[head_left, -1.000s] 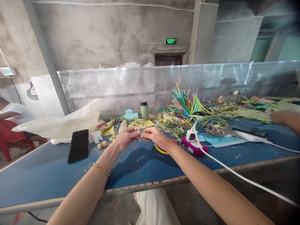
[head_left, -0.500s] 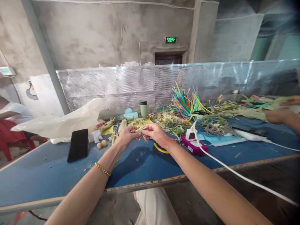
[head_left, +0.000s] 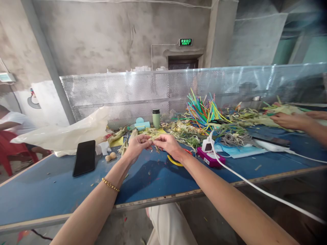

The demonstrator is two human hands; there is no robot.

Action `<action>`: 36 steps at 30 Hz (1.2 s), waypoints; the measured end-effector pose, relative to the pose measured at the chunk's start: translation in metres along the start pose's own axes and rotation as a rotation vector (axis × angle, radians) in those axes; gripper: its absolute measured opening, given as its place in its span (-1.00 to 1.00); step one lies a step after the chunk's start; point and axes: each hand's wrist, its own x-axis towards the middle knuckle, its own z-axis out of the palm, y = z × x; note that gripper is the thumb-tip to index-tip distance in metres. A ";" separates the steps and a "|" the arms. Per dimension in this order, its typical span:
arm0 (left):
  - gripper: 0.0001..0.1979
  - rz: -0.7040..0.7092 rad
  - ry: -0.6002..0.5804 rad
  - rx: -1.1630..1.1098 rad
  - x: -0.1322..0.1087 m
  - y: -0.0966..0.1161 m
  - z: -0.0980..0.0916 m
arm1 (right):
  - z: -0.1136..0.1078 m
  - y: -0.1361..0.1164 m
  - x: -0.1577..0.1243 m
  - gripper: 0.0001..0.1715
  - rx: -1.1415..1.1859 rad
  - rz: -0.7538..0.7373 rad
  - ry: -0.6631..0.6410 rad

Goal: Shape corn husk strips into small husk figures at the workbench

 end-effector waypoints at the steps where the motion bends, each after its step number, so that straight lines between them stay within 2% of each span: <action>1: -0.54 0.014 0.006 0.010 0.000 0.000 0.000 | 0.000 0.001 0.000 -0.75 0.000 -0.003 0.000; 6: -0.58 0.070 0.043 0.020 -0.001 0.002 0.001 | 0.002 0.007 0.002 -0.76 0.013 0.006 0.029; 10: -0.58 0.061 0.042 0.036 -0.003 0.003 0.004 | 0.006 0.008 0.002 -0.76 0.032 0.022 0.079; 15: -0.68 0.045 0.036 0.107 -0.002 0.002 0.003 | 0.009 0.007 0.000 -0.71 0.058 0.021 0.079; 24: -0.78 0.045 0.097 0.149 0.000 0.004 0.002 | 0.011 0.013 0.002 -0.73 0.037 0.026 0.065; 26: -0.81 0.065 0.097 0.215 0.000 0.003 0.002 | 0.011 0.013 0.002 -0.72 0.021 0.007 0.040; 29: -0.84 0.105 0.087 0.362 0.001 0.003 0.001 | 0.010 0.012 0.002 -0.72 -0.033 -0.044 0.072; 36: -0.85 0.156 0.031 0.530 0.000 0.000 0.002 | 0.007 0.018 0.006 -0.92 -0.215 -0.126 0.131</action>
